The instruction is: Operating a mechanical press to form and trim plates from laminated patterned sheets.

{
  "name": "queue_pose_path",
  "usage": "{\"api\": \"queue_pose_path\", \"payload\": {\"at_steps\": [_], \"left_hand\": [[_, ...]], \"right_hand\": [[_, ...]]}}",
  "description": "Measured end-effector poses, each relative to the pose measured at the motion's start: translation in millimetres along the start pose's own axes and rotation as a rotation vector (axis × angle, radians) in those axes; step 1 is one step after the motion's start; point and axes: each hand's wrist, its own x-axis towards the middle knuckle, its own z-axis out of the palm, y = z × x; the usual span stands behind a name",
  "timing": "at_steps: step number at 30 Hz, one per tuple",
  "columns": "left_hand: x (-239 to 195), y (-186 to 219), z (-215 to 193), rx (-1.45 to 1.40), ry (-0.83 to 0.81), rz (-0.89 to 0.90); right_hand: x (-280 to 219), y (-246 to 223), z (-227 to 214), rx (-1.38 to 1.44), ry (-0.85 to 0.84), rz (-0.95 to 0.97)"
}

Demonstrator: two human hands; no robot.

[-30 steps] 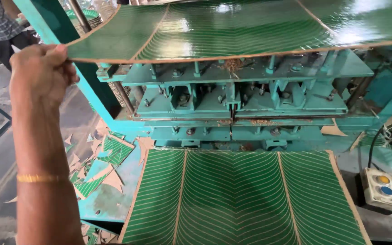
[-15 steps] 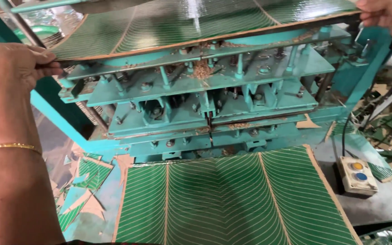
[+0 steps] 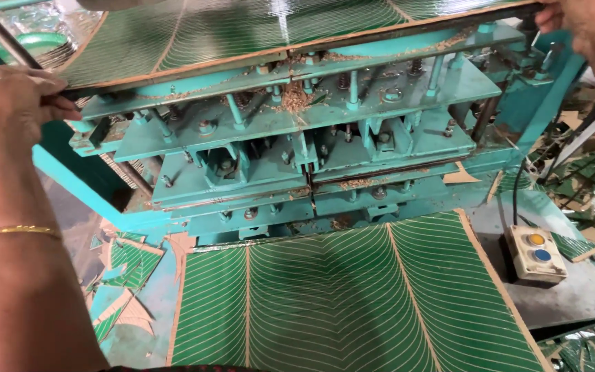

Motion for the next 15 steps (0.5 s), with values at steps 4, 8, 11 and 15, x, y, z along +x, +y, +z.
{"api": "queue_pose_path", "payload": {"at_steps": [4,8,11,15], "left_hand": [[-24.4,21.8,10.2,-0.109,0.032,0.022],[-45.2,36.3,17.7,-0.21,0.042,0.077],[-67.3,48.9,21.7,-0.453,-0.043,0.116],[-99.3,-5.6,46.8,-0.502,0.313,0.053]], "right_hand": [[19.2,35.8,-11.7,0.012,-0.002,-0.076],[34.3,67.1,-15.3,0.016,-0.016,-0.024],[-3.4,44.0,-6.7,0.035,-0.038,-0.004],[-163.4,-35.4,40.2,-0.034,-0.14,-0.368]]}}
